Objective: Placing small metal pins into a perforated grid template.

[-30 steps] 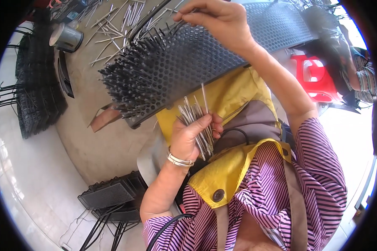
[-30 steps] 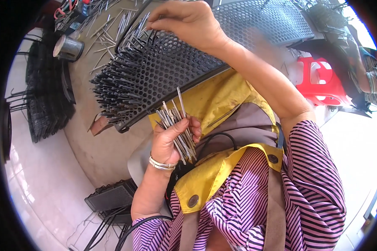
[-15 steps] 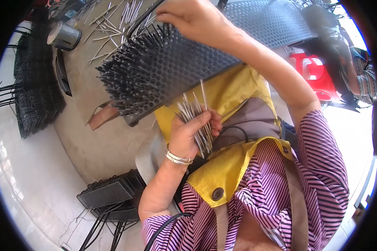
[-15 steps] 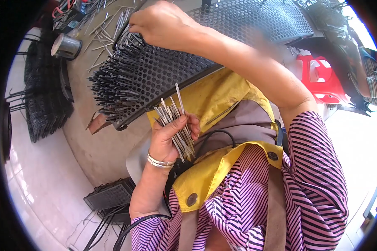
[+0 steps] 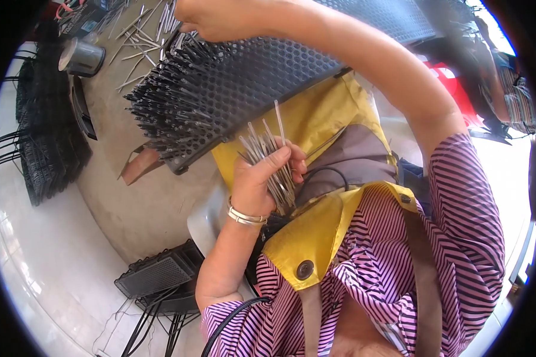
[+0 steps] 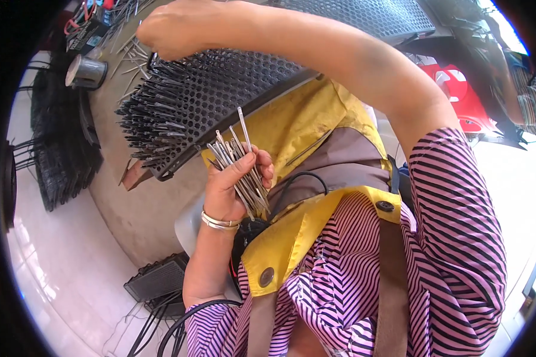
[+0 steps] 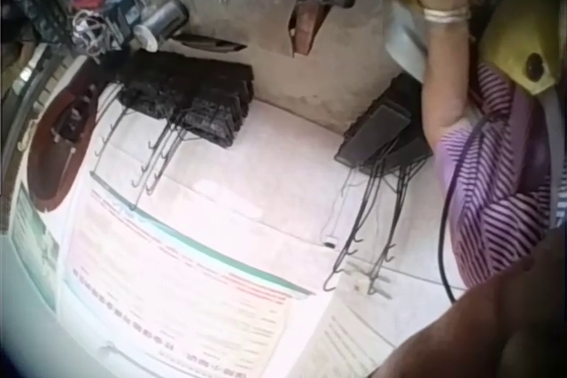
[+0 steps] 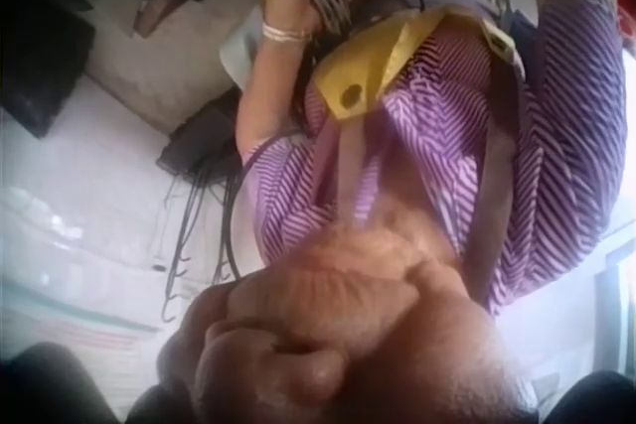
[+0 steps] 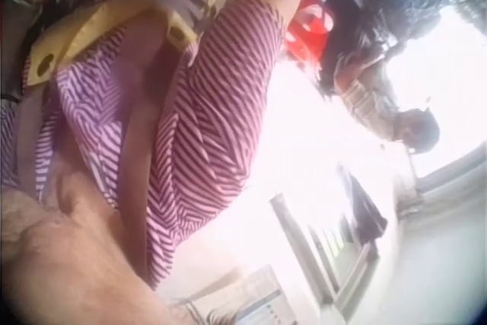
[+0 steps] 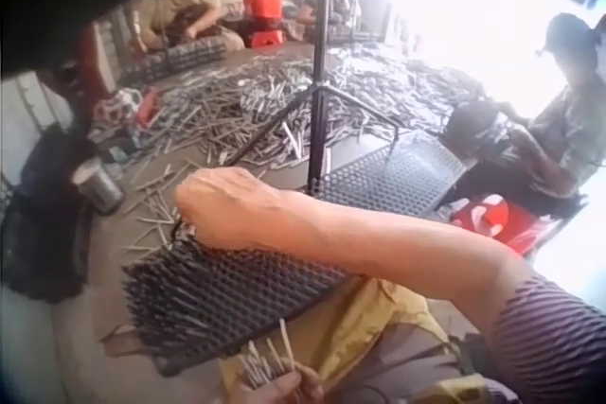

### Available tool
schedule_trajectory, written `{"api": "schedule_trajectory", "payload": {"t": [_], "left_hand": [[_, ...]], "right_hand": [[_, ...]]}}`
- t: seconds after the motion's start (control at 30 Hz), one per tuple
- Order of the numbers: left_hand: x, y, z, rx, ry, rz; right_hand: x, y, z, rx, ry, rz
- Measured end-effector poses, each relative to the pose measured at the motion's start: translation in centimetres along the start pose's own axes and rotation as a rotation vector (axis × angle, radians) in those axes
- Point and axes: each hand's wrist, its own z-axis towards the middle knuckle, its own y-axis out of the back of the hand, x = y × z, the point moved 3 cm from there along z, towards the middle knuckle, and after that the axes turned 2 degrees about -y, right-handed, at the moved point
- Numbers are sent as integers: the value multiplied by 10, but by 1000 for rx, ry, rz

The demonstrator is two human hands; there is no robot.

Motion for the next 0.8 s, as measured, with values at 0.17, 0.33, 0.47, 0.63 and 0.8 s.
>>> {"api": "schedule_trajectory", "payload": {"t": [0.17,0.33,0.47,0.63,0.8], "left_hand": [[-1,2,1,8,-11,0],[-1,0,2,4,-23,-29],[-4,2,0,10,-31,-80],[-6,0,2,27,-33,-115],[-7,1,0,2,-43,-142]], "right_hand": [[-1,-2,6,56,-30,31],[12,0,8,259,30,-144],[48,0,29,666,-476,-626],[17,25,-36,18,-95,-47],[33,9,-111,333,-408,520]]}}
